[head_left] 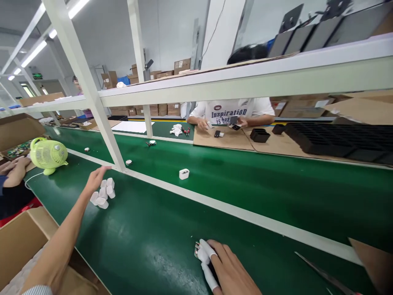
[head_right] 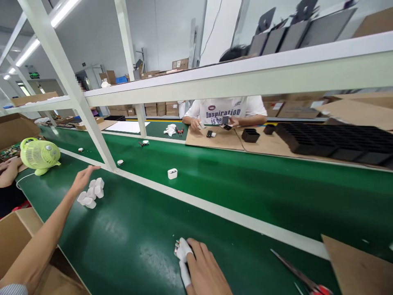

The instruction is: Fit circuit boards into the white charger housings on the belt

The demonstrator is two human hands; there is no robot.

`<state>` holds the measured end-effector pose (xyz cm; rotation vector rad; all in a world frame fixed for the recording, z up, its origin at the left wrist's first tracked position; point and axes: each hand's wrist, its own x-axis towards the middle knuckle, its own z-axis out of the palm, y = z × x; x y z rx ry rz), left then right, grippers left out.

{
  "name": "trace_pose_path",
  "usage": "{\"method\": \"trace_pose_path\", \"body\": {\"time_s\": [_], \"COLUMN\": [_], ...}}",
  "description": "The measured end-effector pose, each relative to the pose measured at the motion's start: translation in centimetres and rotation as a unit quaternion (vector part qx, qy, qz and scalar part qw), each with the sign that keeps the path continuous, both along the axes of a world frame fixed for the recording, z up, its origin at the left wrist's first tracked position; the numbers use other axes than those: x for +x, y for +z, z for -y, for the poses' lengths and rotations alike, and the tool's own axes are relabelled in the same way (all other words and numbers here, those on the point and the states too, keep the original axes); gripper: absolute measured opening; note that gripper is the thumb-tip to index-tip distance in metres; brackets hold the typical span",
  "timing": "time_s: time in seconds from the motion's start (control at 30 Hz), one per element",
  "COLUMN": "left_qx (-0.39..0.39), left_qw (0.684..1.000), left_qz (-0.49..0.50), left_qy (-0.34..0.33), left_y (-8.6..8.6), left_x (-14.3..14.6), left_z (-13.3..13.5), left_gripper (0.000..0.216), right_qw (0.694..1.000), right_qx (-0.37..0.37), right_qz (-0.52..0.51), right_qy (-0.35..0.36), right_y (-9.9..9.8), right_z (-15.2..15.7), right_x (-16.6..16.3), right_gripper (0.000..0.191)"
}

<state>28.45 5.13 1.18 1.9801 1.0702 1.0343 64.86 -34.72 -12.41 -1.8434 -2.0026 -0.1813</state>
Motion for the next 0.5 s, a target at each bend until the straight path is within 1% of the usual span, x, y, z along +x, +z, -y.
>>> {"method": "trace_pose_path", "body": {"time_s": [0.03,0.07,0.1,0.17,0.23,0.33,0.4,0.5], "left_qx": [-0.03,-0.06,-0.088,-0.142,-0.217,-0.318,-0.342,-0.371], "left_qw": [0.999,0.997,0.993,0.984,0.961,0.915,0.899,0.875], "left_qz": [0.025,0.049,0.071,0.11,0.161,0.217,0.227,0.241], "left_qy": [0.015,0.02,0.017,-0.008,-0.053,-0.121,-0.152,-0.196], "left_y": [-0.4,-0.9,-1.6,-2.9,-3.9,-4.9,-5.4,-6.2], "left_x": [-2.2,-3.7,-4.6,-4.9,-3.7,-0.6,2.0,6.3], "left_z": [-0.5,-0.8,-1.1,-1.5,-1.7,-1.7,-1.0,1.0], "left_gripper": [0.092,0.104,0.112,0.119,0.116,0.106,0.1,0.094], "right_qw": [1.0,1.0,0.999,0.999,0.999,0.999,0.999,0.999], "right_qx": [0.01,0.019,0.026,0.034,0.035,0.035,0.034,0.02], "right_qz": [0.01,0.021,0.031,0.041,0.036,0.005,-0.017,-0.043], "right_qy": [0.004,0.007,0.009,0.01,0.007,0.0,-0.006,-0.022], "right_y": [0.0,0.1,0.3,0.7,1.3,2.3,3.0,3.9], "right_z": [-0.1,-0.3,-0.4,-0.7,-0.9,-1.2,-1.2,-0.9], "right_x": [0.0,0.0,-0.1,-0.1,-0.3,-0.8,-1.3,-2.0], "right_gripper": [0.049,0.05,0.052,0.052,0.043,0.031,0.027,0.026]}}
